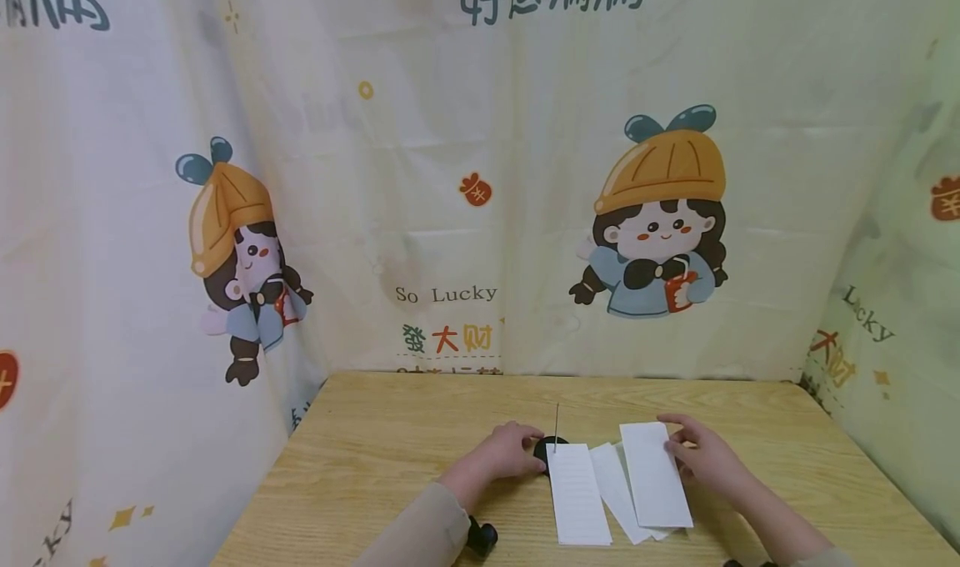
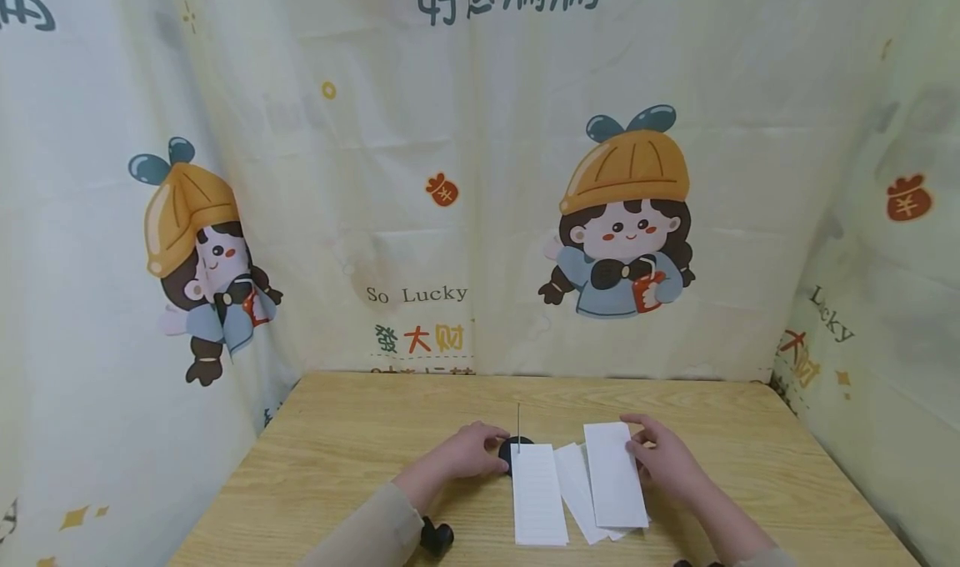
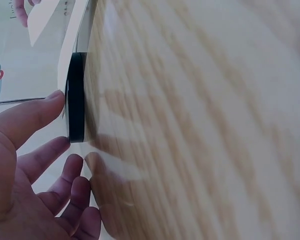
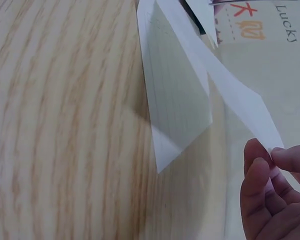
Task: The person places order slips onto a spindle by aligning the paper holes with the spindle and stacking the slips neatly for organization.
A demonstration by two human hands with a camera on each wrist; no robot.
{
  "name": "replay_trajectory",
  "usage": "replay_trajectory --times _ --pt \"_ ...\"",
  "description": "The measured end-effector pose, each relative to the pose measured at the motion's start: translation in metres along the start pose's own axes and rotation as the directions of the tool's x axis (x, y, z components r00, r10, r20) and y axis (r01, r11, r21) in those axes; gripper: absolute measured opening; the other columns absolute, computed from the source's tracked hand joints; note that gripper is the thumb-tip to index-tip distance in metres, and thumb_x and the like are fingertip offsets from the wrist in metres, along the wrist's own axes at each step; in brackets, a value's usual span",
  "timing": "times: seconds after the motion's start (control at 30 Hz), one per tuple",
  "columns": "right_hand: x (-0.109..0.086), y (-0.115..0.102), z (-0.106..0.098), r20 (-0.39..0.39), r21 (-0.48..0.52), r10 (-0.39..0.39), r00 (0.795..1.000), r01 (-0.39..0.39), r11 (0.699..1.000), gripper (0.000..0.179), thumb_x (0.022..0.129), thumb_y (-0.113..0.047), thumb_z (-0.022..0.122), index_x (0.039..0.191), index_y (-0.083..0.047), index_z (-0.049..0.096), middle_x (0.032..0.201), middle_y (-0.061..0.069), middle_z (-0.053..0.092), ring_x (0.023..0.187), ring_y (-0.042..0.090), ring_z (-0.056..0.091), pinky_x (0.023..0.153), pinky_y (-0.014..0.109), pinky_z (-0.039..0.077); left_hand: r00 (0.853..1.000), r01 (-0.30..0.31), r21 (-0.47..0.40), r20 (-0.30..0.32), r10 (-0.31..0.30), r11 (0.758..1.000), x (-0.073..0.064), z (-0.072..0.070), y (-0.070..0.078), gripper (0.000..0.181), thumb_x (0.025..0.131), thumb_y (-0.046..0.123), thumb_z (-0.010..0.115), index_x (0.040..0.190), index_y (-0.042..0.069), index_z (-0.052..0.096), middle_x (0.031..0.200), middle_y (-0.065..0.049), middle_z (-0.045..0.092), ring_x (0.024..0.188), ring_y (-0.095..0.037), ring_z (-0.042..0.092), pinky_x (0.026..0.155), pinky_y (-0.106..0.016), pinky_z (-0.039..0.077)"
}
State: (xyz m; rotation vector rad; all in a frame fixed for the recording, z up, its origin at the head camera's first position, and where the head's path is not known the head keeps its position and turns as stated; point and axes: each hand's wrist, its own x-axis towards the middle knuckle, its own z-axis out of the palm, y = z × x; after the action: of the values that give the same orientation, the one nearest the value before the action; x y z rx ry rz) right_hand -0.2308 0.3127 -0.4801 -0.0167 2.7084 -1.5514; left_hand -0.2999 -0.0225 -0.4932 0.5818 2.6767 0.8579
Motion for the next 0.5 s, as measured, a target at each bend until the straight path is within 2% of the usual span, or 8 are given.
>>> replay_trajectory --times 0.23,0.5 --pt "-0.001 -0.007 0.0 0.005 0.057 -0.05 0.999 0.05 0.997 0.048 0.097 -0.003 0.059 0.142 0.005 0.041 0.095 0.014 0.054 0.069 0.018 0.055 0.056 0.033 0.051 0.999 -0.015 -0.05 -0.028 0.014 0.999 0.0 -0.002 -0.002 0.042 0.086 0.027 0.078 0.125 0.016 0.067 0.108 -0.005 0.062 0.1 -0.023 0.058 0.09 -0.043 0.047" --pt "0.001 -0.022 0.009 0.015 0.127 -0.081 0.997 0.078 0.989 0.049 0.096 -0.001 0.06 0.142 0.004 0.042 0.094 0.016 0.056 0.066 0.019 0.056 0.057 0.036 0.053 0.998 -0.03 -0.171 -0.066 0.019 0.985 -0.008 -0.009 0.002 0.037 0.092 0.028 0.071 0.125 0.012 0.066 0.108 -0.003 0.061 0.093 -0.02 0.056 0.077 -0.039 0.048"
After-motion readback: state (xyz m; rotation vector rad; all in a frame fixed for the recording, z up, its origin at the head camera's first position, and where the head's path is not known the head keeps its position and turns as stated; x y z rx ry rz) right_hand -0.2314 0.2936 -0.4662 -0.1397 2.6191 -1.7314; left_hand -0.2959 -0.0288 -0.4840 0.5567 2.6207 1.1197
